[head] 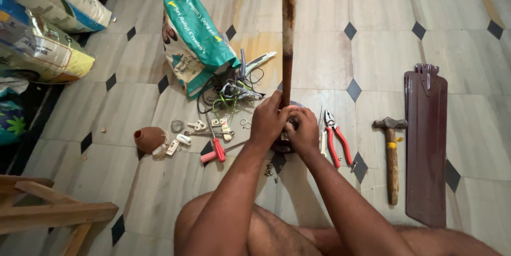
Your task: The person sits on the floor and assembles an electric fan by inserting a metal rod into the fan base and securing it with a nut. They use their hands to align and tighten the components.
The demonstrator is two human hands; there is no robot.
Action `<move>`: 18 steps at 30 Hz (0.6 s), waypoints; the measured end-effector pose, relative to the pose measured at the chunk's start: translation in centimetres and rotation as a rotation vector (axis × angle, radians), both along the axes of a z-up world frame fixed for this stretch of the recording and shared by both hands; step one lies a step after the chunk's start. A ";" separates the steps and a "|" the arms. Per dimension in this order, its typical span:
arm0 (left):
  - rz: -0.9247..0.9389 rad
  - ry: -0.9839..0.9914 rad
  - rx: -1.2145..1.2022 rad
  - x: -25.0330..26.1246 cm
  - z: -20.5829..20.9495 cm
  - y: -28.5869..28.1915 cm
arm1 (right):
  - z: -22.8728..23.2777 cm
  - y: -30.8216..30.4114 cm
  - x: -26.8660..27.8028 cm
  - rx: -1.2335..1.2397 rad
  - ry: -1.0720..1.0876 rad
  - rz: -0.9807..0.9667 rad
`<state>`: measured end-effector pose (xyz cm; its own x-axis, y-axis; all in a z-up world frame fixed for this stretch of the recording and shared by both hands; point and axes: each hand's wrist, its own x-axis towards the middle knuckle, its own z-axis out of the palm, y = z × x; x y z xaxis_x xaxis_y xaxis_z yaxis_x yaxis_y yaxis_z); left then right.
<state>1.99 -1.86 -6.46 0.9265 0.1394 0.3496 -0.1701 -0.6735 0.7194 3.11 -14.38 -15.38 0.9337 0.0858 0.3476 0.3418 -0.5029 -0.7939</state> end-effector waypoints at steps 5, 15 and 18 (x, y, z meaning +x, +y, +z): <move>-0.003 -0.002 -0.044 -0.3 0.0 0.1 | 0.1 0.0 0.0 -0.015 0.047 0.006; -0.023 0.015 -0.058 -0.4 0.5 -0.2 | 0.6 0.1 -0.2 0.007 0.040 0.008; -0.021 -0.017 -0.045 -0.4 0.3 -0.2 | 0.6 0.0 -0.2 0.010 0.055 0.009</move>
<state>1.60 -2.09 -6.12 0.9234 0.1360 0.3589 -0.1962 -0.6365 0.7459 2.90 -14.37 -14.83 0.9507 0.0913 0.2965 0.3019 -0.4921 -0.8165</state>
